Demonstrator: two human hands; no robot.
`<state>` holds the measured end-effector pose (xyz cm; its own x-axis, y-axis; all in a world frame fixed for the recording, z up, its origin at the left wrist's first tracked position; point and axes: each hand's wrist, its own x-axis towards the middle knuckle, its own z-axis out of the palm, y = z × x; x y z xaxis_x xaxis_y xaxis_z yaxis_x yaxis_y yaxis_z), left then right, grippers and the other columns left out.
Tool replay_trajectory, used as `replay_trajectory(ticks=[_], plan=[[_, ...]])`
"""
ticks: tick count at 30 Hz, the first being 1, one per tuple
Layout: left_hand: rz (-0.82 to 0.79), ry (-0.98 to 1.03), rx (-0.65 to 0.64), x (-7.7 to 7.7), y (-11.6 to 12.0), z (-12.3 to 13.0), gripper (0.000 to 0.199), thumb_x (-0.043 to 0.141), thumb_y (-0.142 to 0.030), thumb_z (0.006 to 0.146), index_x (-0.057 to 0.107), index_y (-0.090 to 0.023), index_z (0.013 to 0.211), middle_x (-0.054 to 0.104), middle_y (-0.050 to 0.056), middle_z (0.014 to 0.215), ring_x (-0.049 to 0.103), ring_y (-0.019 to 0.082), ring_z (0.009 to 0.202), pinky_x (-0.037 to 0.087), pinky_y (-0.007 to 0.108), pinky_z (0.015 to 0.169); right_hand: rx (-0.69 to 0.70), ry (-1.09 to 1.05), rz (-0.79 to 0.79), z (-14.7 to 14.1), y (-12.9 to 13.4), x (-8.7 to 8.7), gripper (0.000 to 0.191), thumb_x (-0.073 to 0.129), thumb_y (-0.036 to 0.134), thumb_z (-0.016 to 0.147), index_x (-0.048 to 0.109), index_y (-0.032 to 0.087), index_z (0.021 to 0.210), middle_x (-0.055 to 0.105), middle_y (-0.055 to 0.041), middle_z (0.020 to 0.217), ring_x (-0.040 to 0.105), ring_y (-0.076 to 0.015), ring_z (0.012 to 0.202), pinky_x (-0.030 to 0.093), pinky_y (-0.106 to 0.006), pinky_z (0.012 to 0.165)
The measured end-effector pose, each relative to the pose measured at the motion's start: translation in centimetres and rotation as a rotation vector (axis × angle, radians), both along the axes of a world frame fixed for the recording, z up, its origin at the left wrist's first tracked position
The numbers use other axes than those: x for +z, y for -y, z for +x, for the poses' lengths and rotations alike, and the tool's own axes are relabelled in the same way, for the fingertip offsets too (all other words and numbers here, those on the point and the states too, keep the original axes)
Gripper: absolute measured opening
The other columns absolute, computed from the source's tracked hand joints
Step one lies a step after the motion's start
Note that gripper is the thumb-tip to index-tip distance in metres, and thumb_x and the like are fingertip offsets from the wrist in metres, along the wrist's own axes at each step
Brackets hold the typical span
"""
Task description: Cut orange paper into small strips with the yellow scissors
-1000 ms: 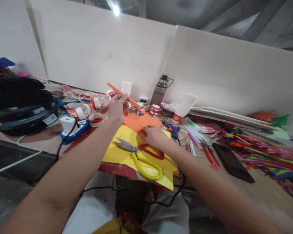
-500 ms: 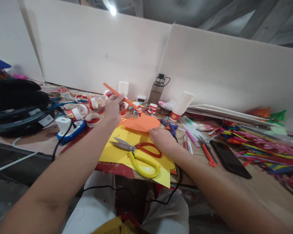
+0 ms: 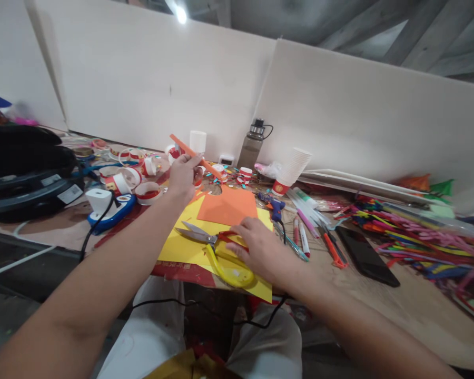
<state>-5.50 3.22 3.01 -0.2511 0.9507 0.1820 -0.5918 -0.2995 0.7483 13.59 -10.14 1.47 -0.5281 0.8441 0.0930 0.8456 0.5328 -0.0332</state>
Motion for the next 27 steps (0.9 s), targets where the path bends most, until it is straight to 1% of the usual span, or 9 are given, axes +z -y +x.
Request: replay_trajectory(ticks=[2,6,9,13,16,18,21,24,27], plan=[[0.004,-0.02,-0.02,-0.2,-0.1,0.0,0.025,0.071,-0.016,0.07,0.048,-0.017,0.061,0.051,-0.005,0.053,0.044,0.003,0.04,0.031,0.015,0.036,0.03,0.018,-0.069,-0.8,1.1,-0.1,0.042,0.048,0.044,0.091,0.058,0.015,0.12,0.057,-0.0138,0.107,0.053,-0.0245,0.099,0.043,-0.036,0.088],[0.013,-0.042,-0.041,-0.2,-0.1,-0.1,0.022,0.07,-0.014,0.07,0.05,-0.017,0.062,0.052,-0.004,0.054,0.045,0.003,0.04,0.03,0.015,0.036,0.029,0.065,-0.081,-1.6,1.8,-0.5,0.041,0.051,0.033,0.09,0.051,0.013,0.126,0.056,-0.0163,0.108,0.053,-0.0256,0.099,0.043,-0.038,0.086],[0.024,-0.007,-0.017,0.3,0.1,-0.5,0.023,0.07,-0.013,0.069,0.048,-0.017,0.062,0.052,-0.005,0.052,0.043,0.003,0.039,0.029,0.015,0.036,-0.007,0.002,-0.113,-1.5,1.7,-0.7,0.049,0.057,0.027,0.08,0.049,0.012,0.126,0.056,-0.0154,0.105,0.054,-0.0255,0.096,0.045,-0.035,0.083],[0.085,0.052,0.141,1.1,0.5,-0.9,0.026,0.071,-0.019,0.072,0.046,-0.019,0.064,0.052,-0.006,0.052,0.042,0.002,0.039,0.031,0.014,0.038,-0.099,-0.172,-0.171,-0.1,0.6,-0.3,0.064,0.061,0.016,0.068,0.045,0.017,0.13,0.057,-0.0121,0.11,0.057,-0.0218,0.095,0.044,-0.029,0.082],[0.127,0.071,0.197,1.4,0.8,-1.0,0.026,0.072,-0.023,0.073,0.047,-0.02,0.066,0.055,-0.006,0.055,0.044,0.002,0.039,0.032,0.015,0.039,-0.163,-0.249,-0.058,1.4,-1.4,0.3,0.062,0.054,0.015,0.075,0.042,0.019,0.136,0.059,-0.0131,0.116,0.057,-0.022,0.102,0.043,-0.029,0.084],[0.143,0.071,0.185,1.3,0.8,-0.8,0.027,0.072,-0.024,0.072,0.047,-0.02,0.066,0.055,-0.006,0.055,0.044,0.002,0.039,0.032,0.015,0.038,-0.168,-0.245,-0.022,2.2,-2.8,0.4,0.058,0.051,0.015,0.079,0.044,0.017,0.136,0.061,-0.0139,0.119,0.057,-0.0232,0.106,0.042,-0.029,0.087],[0.164,0.052,0.169,1.0,0.5,-0.6,0.027,0.073,-0.024,0.072,0.047,-0.019,0.065,0.054,-0.006,0.053,0.043,0.002,0.038,0.031,0.015,0.037,-0.161,-0.19,-0.072,2.9,-4.1,-0.3,0.059,0.05,0.015,0.08,0.042,0.015,0.139,0.062,-0.0138,0.122,0.059,-0.0233,0.107,0.043,-0.029,0.087],[0.178,0.042,0.196,0.9,0.3,-0.6,0.027,0.073,-0.024,0.072,0.047,-0.019,0.066,0.054,-0.006,0.053,0.043,0.002,0.038,0.031,0.015,0.037,-0.095,-0.102,-0.089,3.0,-4.2,-1.3,0.067,0.052,0.013,0.075,0.04,0.015,0.141,0.062,-0.0135,0.123,0.059,-0.0242,0.109,0.044,-0.03,0.089],[0.162,0.023,0.221,1.0,0.3,-0.8,0.027,0.072,-0.026,0.072,0.046,-0.019,0.067,0.054,-0.007,0.054,0.042,0.002,0.037,0.03,0.015,0.037,-0.035,-0.042,-0.084,2.9,-3.5,-1.7,0.07,0.051,0.013,0.072,0.039,0.016,0.142,0.062,-0.0127,0.123,0.059,-0.0259,0.11,0.044,-0.033,0.091]])
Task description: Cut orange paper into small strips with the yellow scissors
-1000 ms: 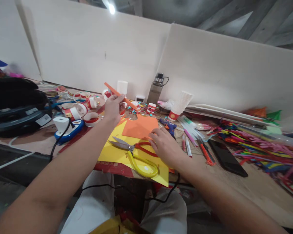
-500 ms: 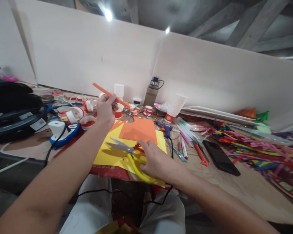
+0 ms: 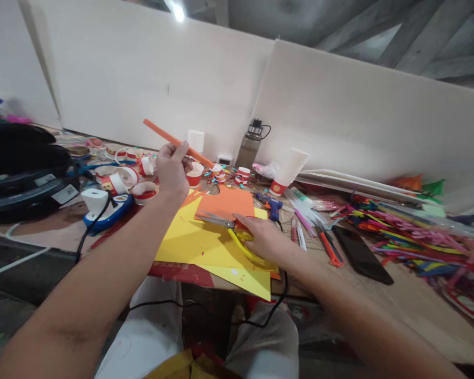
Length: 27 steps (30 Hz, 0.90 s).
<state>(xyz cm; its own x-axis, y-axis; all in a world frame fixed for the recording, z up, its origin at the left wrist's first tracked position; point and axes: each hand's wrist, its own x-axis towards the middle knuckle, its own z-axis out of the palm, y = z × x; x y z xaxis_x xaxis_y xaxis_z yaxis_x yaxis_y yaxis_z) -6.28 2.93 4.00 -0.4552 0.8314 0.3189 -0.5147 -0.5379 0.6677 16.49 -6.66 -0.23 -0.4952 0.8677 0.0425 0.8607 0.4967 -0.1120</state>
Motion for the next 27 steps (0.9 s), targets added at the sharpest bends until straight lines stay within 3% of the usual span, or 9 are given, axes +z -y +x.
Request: replay_trajectory(ticks=[8,17,22,25,27], plan=[[-0.028,-0.018,-0.024,0.2,0.1,0.2,0.028,0.071,-0.024,0.073,0.045,-0.019,0.064,0.046,-0.008,0.046,0.041,0.003,0.036,0.026,0.016,0.035,0.011,0.003,-0.04,-0.4,1.7,0.8,0.066,0.049,0.017,0.077,0.039,0.017,0.142,0.06,-0.0131,0.126,0.057,-0.0266,0.114,0.044,-0.035,0.093],[-0.066,0.056,-0.088,0.3,-0.6,-1.6,0.026,0.074,-0.027,0.071,0.05,-0.019,0.065,0.055,-0.005,0.055,0.044,0.004,0.041,0.031,0.016,0.037,-0.005,-0.097,-0.222,0.6,3.9,2.8,0.057,0.051,0.021,0.079,0.048,0.02,0.136,0.063,-0.0116,0.121,0.06,-0.027,0.107,0.047,-0.037,0.09],[-0.182,0.13,-0.209,0.1,-1.2,-1.8,0.022,0.074,-0.027,0.07,0.054,-0.018,0.068,0.056,-0.004,0.055,0.046,0.004,0.044,0.033,0.016,0.039,0.06,-0.53,-0.36,1.8,3.4,3.7,0.053,0.051,0.03,0.084,0.042,0.025,0.137,0.06,-0.0105,0.121,0.058,-0.0226,0.11,0.047,-0.038,0.09],[-0.177,0.09,-0.355,-0.4,-0.9,-0.8,0.019,0.074,-0.023,0.069,0.056,-0.016,0.07,0.057,-0.003,0.057,0.051,0.005,0.048,0.036,0.016,0.042,0.045,-0.846,-0.276,1.2,1.9,3.8,0.064,0.055,0.024,0.078,0.031,0.024,0.137,0.057,-0.0098,0.113,0.057,-0.0207,0.104,0.05,-0.037,0.084],[-0.161,0.043,-0.417,-0.7,-0.7,-0.2,0.017,0.073,-0.021,0.069,0.057,-0.015,0.072,0.06,-0.002,0.061,0.056,0.007,0.052,0.04,0.017,0.045,0.006,-0.895,-0.199,0.3,0.7,3.8,0.063,0.055,0.021,0.076,0.031,0.023,0.134,0.055,-0.0082,0.109,0.057,-0.0187,0.097,0.049,-0.037,0.083]])
